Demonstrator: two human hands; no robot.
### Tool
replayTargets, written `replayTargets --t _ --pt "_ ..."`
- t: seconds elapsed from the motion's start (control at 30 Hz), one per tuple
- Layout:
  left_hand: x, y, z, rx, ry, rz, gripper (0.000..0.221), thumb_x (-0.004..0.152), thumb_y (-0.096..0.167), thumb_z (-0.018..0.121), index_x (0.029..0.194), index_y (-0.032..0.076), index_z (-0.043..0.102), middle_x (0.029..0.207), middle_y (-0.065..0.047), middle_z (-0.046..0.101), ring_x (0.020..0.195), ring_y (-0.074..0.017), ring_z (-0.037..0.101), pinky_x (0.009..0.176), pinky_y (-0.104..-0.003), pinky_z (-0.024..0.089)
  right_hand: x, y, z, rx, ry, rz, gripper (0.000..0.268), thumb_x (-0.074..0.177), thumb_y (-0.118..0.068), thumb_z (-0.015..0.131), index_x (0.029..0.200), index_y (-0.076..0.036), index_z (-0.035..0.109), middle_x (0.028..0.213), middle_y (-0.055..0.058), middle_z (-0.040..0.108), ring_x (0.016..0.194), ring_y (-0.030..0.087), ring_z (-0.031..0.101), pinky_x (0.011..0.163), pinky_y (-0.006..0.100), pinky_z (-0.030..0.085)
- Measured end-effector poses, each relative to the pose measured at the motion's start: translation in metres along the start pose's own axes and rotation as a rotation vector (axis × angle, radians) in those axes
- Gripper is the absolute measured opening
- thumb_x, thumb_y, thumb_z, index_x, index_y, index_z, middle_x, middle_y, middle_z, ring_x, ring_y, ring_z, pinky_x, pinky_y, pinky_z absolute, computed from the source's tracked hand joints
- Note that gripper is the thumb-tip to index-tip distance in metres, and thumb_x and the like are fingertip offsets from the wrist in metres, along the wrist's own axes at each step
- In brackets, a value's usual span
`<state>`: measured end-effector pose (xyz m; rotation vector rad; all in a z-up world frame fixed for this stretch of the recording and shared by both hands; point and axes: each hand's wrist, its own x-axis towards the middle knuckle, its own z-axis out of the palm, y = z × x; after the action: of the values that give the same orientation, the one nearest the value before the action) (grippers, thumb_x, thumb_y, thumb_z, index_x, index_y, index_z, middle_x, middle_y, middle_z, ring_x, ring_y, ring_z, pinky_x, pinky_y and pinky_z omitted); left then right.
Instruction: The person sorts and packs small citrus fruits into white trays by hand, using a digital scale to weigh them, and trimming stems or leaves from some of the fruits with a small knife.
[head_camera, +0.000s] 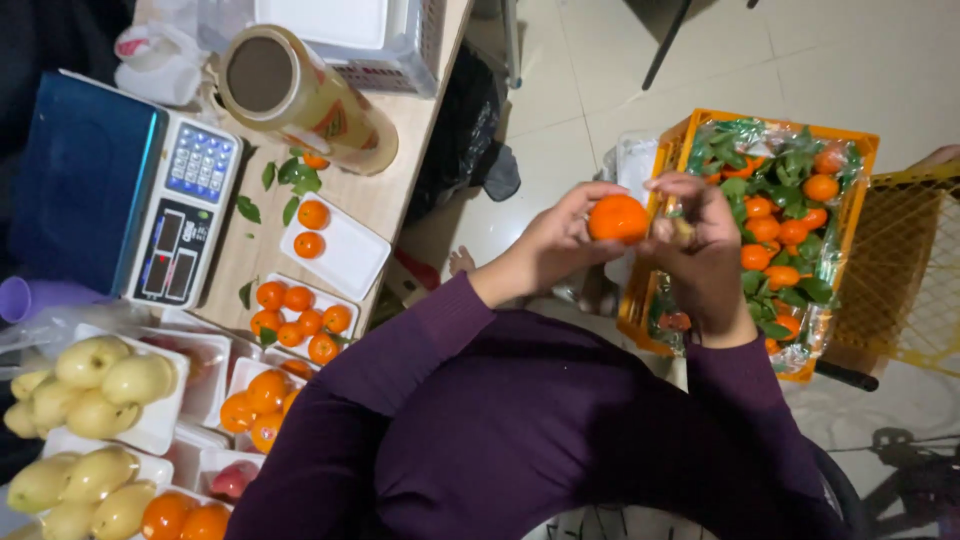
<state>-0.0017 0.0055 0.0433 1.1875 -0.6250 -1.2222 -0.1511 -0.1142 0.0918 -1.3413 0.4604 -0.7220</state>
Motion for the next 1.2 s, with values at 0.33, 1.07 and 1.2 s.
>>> replayTargets --t 0.33,1.07,1.2 --pt "-0.034 0.042 -0.02 0.051 0.096 0.142 0.066 0.09 0.02 0.084 0.145 0.016 0.048 0.127 -0.011 0.064 0.093 -0.0107 0.065 0.074 -0.02 0.057 -0.006 0.012 0.036 0.101 0.001 0.299 0.043 0.089 -0.015 0.074 0.128 0.001 0.061 0.097 0.005 0.068 0.05 -0.002 0.044 0.043 0.014 0.035" --pt "-0.107 0.04 -0.05 -0.269 0.333 0.051 0.064 0.11 0.045 0.034 0.158 0.004 0.022 0.131 -0.022 0.048 0.082 -0.014 0.052 0.06 -0.02 0.035 -0.004 0.029 0.1 0.069 -0.365 0.332 0.046 0.101 -0.011 0.061 0.146 -0.01 0.053 0.076 0.002 0.053 0.064 0.006 0.052 0.051 0.016 0.031" --pt "-0.127 0.059 -0.068 -0.207 0.391 0.173 0.052 0.105 0.037 0.056 0.147 0.01 0.04 0.099 -0.011 0.055 0.079 -0.0145 0.057 0.06 -0.021 0.033 0.004 0.028 0.125 0.119 -0.466 0.421 0.052 0.1 -0.001 0.058 0.15 -0.013 0.048 0.069 0.001 0.043 0.057 0.008 0.039 0.047 0.018 0.024"
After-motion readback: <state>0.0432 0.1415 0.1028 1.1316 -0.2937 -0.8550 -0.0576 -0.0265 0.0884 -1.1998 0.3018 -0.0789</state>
